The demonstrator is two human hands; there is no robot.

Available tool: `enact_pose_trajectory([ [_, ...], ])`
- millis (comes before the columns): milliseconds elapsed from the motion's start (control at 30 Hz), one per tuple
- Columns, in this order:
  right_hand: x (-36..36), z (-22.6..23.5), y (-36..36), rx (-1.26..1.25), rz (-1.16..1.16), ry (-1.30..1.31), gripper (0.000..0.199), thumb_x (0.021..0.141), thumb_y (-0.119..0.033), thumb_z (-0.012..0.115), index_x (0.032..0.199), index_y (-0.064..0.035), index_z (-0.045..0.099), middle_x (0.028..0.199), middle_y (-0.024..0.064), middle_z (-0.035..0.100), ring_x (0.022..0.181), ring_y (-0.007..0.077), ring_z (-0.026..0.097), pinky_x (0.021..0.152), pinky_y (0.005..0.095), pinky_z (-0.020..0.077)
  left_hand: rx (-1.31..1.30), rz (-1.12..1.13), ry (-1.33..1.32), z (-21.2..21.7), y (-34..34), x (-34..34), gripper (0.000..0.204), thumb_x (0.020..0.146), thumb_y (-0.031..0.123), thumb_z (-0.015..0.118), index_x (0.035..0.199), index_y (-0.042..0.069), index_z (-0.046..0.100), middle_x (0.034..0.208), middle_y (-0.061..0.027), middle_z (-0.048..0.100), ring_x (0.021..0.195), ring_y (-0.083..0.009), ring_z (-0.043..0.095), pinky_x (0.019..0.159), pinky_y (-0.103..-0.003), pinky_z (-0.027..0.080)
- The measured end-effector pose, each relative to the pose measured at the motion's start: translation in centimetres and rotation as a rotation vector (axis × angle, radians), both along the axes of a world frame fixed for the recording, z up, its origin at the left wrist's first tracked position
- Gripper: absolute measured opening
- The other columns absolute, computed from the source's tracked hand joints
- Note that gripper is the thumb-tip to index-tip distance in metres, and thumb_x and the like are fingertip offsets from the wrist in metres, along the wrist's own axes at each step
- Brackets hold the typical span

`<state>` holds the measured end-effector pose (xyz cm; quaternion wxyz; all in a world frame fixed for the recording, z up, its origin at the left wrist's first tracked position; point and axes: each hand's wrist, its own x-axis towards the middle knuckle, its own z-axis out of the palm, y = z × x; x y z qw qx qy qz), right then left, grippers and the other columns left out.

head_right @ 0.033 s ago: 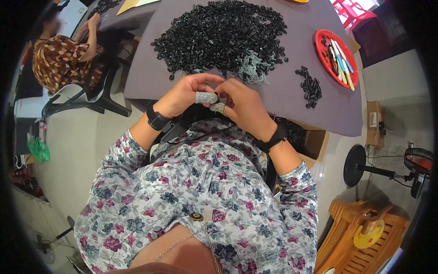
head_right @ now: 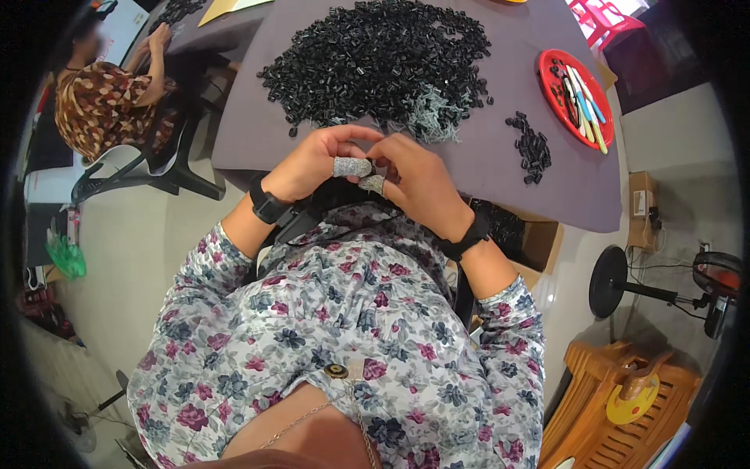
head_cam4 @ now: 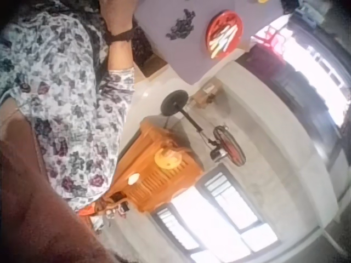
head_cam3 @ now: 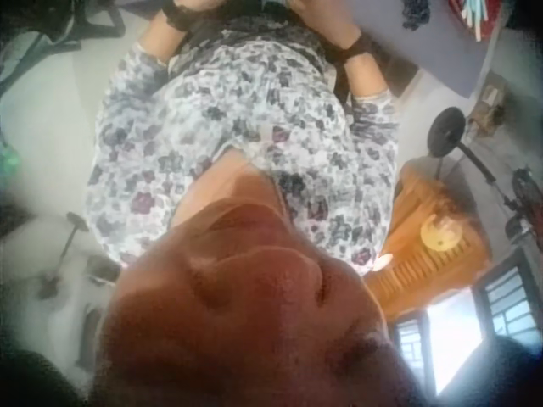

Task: Sorting and joining small black plastic rings at a workspace.

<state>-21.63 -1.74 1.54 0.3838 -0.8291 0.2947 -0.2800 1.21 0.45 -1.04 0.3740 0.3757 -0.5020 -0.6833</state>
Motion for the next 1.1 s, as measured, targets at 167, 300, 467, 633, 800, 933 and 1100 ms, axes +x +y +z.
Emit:
enact_pose_trajectory([
  [167,-0.2,-0.7,0.1,0.021,-0.020,-0.001,0.041,0.075,0.011,0.065,0.114,-0.0011,0.063,0.095,0.0066,0.059,0.079,0.0167,0.062,0.072,0.0286,0.0518,-0.045,0.040,-0.056,0.3,0.3,-0.4,0.050,0.096,0.003,0.069,0.143,0.000,0.055,0.109,-0.0048,0.074,0.096,-0.0093,0.068,0.087,-0.026,0.055],
  [300,0.1,-0.2,0.3,-0.158,-0.018,0.153,0.034,0.077,0.002,0.070,0.110,-0.0043,0.063,0.097,0.0099,0.062,0.082,0.0269,0.066,0.071,0.0372,0.0539,-0.115,0.042,-0.121,-0.2,0.2,-0.8,0.050,0.095,0.000,0.068,0.143,0.001,0.056,0.109,-0.0064,0.074,0.098,-0.0093,0.068,0.089,-0.026,0.054],
  [467,0.4,-1.4,-0.2,-0.378,0.060,0.393,0.025,0.081,-0.014,0.072,0.101,-0.0041,0.060,0.098,0.0152,0.065,0.086,0.0359,0.068,0.070,0.0456,0.0553,-0.122,-0.027,-0.244,0.2,0.1,-0.9,0.051,0.092,-0.003,0.068,0.142,0.001,0.057,0.106,-0.0079,0.074,0.096,-0.0110,0.068,0.087,-0.028,0.054],
  [633,0.4,-0.8,0.2,-0.323,0.079,0.406,0.025,0.085,-0.016,0.069,0.104,-0.0026,0.058,0.096,0.0168,0.065,0.087,0.0373,0.067,0.072,0.0475,0.0542,-0.194,-0.065,-0.324,0.7,-0.2,-0.4,0.052,0.091,-0.005,0.067,0.142,0.002,0.057,0.099,-0.0065,0.074,0.090,-0.0117,0.068,0.084,-0.028,0.054],
  [800,0.7,-1.0,0.1,-0.300,0.047,0.351,0.023,0.084,-0.009,0.066,0.102,-0.0006,0.054,0.094,0.0194,0.062,0.086,0.0427,0.063,0.073,0.0512,0.0506,-0.183,0.037,-0.234,0.5,-0.1,-0.5,0.052,0.091,-0.005,0.067,0.141,0.004,0.058,0.094,-0.0044,0.073,0.086,-0.0092,0.066,0.079,-0.026,0.052],
  [933,0.4,-1.8,0.5,-0.346,0.078,0.417,0.020,0.084,-0.010,0.066,0.099,0.0001,0.056,0.090,0.0180,0.064,0.081,0.0401,0.065,0.070,0.0486,0.0525,-0.248,-0.024,-0.312,0.6,0.5,-0.6,0.050,0.091,-0.006,0.066,0.140,0.004,0.059,0.090,-0.0024,0.071,0.082,-0.0076,0.063,0.075,-0.025,0.051],
  [1100,-0.2,-2.5,0.8,-0.380,0.098,0.478,0.018,0.084,-0.011,0.067,0.095,-0.0002,0.057,0.086,0.0174,0.065,0.078,0.0383,0.067,0.068,0.0469,0.0540,-0.208,-0.018,-0.326,0.5,0.9,-1.9,0.052,0.088,-0.007,0.065,0.139,0.003,0.060,0.088,-0.0015,0.071,0.080,-0.0071,0.062,0.073,-0.025,0.049],
])
